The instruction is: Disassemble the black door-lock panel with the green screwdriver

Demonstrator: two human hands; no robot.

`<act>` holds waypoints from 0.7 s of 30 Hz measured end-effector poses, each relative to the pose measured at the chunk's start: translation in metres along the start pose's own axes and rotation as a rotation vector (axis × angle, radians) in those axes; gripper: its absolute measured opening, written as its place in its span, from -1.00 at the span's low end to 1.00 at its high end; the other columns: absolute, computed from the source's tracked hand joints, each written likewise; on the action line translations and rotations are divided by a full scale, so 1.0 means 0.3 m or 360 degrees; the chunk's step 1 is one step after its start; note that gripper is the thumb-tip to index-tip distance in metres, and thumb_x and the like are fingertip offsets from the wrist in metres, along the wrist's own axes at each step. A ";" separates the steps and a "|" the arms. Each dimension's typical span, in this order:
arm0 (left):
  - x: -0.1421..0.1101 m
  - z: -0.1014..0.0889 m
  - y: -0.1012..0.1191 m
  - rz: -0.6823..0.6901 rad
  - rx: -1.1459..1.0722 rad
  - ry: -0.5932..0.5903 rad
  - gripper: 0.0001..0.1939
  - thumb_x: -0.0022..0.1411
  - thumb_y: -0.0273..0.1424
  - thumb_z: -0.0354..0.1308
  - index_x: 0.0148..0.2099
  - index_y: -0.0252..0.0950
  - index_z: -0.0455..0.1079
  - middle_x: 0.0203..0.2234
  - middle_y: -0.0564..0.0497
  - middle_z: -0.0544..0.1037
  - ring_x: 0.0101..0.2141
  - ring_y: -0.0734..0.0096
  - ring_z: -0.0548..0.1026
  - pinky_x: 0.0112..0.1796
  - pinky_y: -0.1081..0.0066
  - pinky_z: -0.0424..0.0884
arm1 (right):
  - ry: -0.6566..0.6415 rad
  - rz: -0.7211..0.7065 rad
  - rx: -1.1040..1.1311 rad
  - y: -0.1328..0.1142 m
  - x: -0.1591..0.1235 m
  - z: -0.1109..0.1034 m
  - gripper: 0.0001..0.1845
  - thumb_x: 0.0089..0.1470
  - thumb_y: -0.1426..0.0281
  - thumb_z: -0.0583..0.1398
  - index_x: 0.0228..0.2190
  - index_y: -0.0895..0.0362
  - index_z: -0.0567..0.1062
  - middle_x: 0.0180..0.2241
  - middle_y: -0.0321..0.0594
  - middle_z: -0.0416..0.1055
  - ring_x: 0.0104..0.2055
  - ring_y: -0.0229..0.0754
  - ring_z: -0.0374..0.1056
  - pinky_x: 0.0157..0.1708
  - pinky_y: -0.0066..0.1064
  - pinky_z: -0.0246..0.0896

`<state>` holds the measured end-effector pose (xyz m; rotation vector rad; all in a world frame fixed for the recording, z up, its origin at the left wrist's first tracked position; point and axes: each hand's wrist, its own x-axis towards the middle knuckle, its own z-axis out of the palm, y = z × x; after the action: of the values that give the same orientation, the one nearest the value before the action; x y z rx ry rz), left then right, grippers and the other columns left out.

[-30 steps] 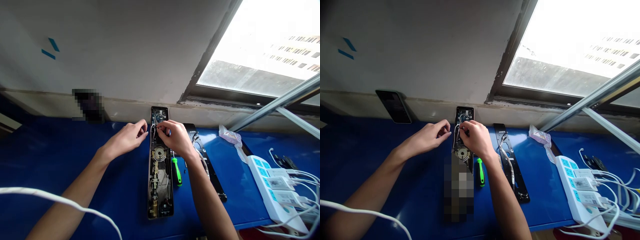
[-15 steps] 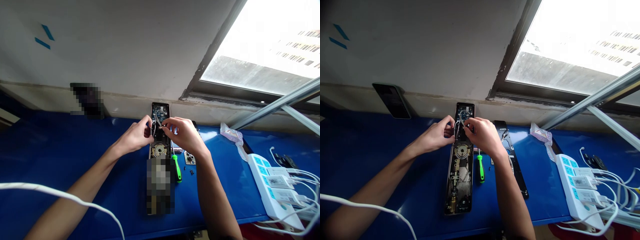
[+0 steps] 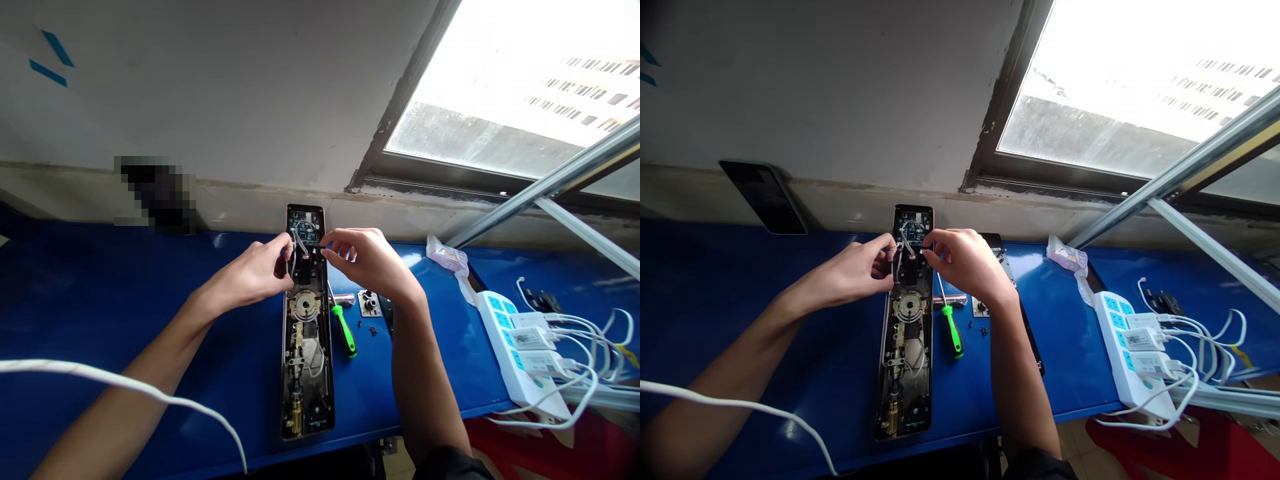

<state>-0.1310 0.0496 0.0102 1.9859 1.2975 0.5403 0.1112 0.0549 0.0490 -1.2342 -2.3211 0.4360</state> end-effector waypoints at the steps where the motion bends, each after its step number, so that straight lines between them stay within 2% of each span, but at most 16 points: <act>1: -0.001 0.000 -0.001 -0.0009 0.0008 -0.0015 -0.75 0.08 -0.34 0.23 -0.23 -0.15 0.21 -0.50 0.14 0.55 -0.51 0.39 0.48 -0.52 0.45 0.26 | -0.0003 -0.0021 0.0008 -0.004 0.001 0.003 -0.87 0.24 0.39 0.25 -0.23 0.02 0.63 -0.40 -0.36 0.54 -0.42 -0.33 0.35 -0.38 -0.42 0.23; 6: -0.007 -0.004 -0.004 -0.0032 -0.0027 -0.0072 -0.73 0.08 -0.34 0.24 -0.24 -0.15 0.18 -0.51 0.16 0.55 -0.51 0.39 0.48 -0.51 0.46 0.27 | 0.0077 -0.0133 0.0028 -0.033 0.017 0.041 -0.88 0.26 0.43 0.23 -0.25 0.05 0.61 -0.37 -0.33 0.49 -0.38 -0.32 0.32 -0.32 -0.44 0.26; 10: -0.010 -0.026 -0.014 0.0013 -0.0139 -0.0101 -0.72 0.11 -0.33 0.24 -0.19 -0.14 0.20 -0.46 0.12 0.61 -0.45 0.31 0.58 -0.48 0.43 0.37 | 0.0174 -0.0180 -0.0033 -0.042 0.043 0.103 -0.85 0.27 0.43 0.23 -0.19 0.05 0.62 -0.26 -0.21 0.49 -0.18 -0.17 0.37 -0.17 -0.35 0.33; 14: -0.012 -0.057 -0.031 0.0033 -0.0143 -0.0062 -0.71 0.16 -0.31 0.25 -0.14 -0.14 0.21 -0.38 0.08 0.66 -0.37 0.25 0.64 -0.42 0.40 0.45 | 0.0242 -0.0198 -0.0138 -0.035 0.063 0.178 -0.80 0.26 0.40 0.24 -0.11 0.05 0.64 -0.13 -0.09 0.44 -0.02 -0.02 0.31 0.02 -0.19 0.36; 21: -0.006 -0.058 -0.030 0.0039 -0.0108 0.0039 -0.79 0.29 -0.30 0.19 -0.13 -0.15 0.20 -0.29 0.05 0.67 -0.22 0.22 0.68 -0.24 0.33 0.52 | 0.0379 -0.0149 -0.0245 -0.024 0.079 0.262 -0.74 0.27 0.40 0.23 -0.09 0.06 0.69 -0.09 -0.04 0.40 -0.03 0.02 0.28 0.01 -0.09 0.36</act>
<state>-0.1491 0.0559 0.0153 1.9474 1.2550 0.6144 0.0522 0.0663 -0.0074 -1.1708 -2.2280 0.0742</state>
